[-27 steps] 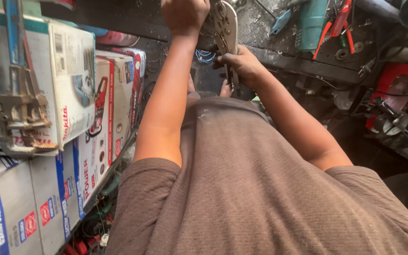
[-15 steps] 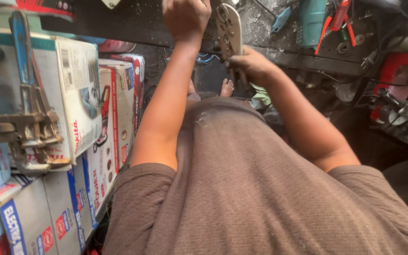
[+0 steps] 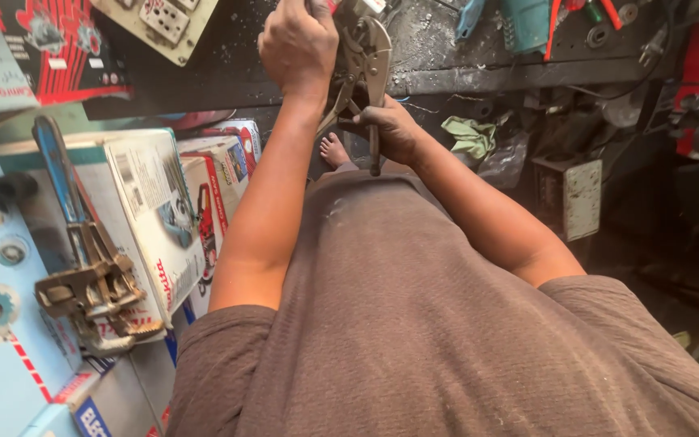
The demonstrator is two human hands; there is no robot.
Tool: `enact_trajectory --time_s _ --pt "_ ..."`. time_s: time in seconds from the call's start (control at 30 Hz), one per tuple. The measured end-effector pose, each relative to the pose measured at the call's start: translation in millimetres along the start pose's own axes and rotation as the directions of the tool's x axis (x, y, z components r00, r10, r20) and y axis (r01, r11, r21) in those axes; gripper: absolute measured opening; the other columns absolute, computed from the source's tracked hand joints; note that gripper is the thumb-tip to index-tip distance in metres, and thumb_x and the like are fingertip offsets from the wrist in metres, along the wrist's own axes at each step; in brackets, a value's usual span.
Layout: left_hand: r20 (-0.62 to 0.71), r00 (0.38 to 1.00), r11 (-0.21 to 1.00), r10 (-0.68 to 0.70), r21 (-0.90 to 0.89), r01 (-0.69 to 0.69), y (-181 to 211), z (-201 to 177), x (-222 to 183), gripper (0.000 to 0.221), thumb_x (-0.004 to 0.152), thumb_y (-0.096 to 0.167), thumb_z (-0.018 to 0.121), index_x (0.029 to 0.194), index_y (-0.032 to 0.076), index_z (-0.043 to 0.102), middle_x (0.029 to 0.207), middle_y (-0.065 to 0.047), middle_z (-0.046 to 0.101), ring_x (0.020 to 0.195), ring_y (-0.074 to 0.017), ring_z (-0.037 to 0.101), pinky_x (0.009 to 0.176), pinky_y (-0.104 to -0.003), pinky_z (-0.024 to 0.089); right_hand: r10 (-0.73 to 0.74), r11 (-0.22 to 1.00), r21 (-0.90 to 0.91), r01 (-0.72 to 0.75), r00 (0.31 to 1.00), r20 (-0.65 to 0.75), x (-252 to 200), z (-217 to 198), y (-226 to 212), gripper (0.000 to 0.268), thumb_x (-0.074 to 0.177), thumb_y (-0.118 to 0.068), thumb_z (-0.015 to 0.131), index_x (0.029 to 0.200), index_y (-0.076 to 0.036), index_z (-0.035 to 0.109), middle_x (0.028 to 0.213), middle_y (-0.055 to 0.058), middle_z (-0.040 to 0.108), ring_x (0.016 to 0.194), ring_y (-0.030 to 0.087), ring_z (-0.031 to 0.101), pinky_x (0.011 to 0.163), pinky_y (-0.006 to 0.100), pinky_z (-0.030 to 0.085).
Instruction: Repairing or assembling an electric power tool component on a cluttered workbench.
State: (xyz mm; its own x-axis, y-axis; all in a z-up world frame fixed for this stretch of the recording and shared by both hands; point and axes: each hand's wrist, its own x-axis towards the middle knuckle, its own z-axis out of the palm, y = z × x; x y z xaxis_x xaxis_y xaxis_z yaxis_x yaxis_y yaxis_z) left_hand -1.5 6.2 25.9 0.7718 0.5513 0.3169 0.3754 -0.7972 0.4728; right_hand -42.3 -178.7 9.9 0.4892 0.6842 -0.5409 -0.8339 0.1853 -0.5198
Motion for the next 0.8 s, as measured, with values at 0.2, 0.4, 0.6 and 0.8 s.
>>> enact_trajectory --time_s 0.2,0.4,0.6,0.8 --pt "0.034 0.999 1.0 0.002 -0.015 -0.001 0.8 0.0 1.7 0.027 0.097 0.036 0.059 0.093 0.01 0.066 0.086 -0.009 0.074 0.084 -0.0353 0.07 0.073 -0.052 0.053 -0.088 0.991 -0.105 0.085 0.996 -0.015 4.8 -22.7 13.8 0.051 0.084 -0.001 0.06 0.134 0.0 0.055 0.122 0.007 0.062 0.112 0.019 0.061 0.103 0.036 0.052" --pt "0.002 0.999 0.998 0.055 -0.033 -0.054 -6.6 5.7 -1.6 0.032 0.1 0.038 0.058 0.087 0.009 0.065 0.084 -0.01 0.073 0.084 -0.0337 0.072 0.075 -0.05 0.055 -0.162 0.961 -0.229 0.159 0.987 0.006 -0.9 -11.2 11.8 0.044 0.081 -0.002 0.06 0.125 -0.002 0.056 0.111 0.006 0.063 0.102 0.017 0.062 0.095 0.032 0.054" --pt "-0.033 0.998 0.999 0.047 0.015 -0.046 -10.9 13.2 -3.0 0.038 0.095 0.04 0.062 0.077 0.006 0.063 0.074 -0.014 0.07 0.075 -0.0364 0.071 0.068 -0.051 0.055 -0.125 0.959 -0.263 0.109 0.991 -0.047 1.0 -25.8 16.8 0.042 0.082 -0.003 0.06 0.123 0.0 0.059 0.108 0.008 0.064 0.099 0.019 0.063 0.092 0.035 0.056" --pt "-0.073 0.996 0.995 0.06 0.084 -0.054 -16.0 22.6 -5.4 0.034 0.086 0.031 0.066 0.061 0.008 0.061 0.063 -0.016 0.066 0.063 -0.038 0.067 0.061 -0.051 0.054 -0.084 0.984 -0.159 0.08 0.996 -0.018 -6.6 -17.9 3.7 0.04 0.084 -0.004 0.061 0.123 -0.001 0.057 0.112 0.01 0.066 0.105 0.023 0.068 0.101 0.044 0.059"
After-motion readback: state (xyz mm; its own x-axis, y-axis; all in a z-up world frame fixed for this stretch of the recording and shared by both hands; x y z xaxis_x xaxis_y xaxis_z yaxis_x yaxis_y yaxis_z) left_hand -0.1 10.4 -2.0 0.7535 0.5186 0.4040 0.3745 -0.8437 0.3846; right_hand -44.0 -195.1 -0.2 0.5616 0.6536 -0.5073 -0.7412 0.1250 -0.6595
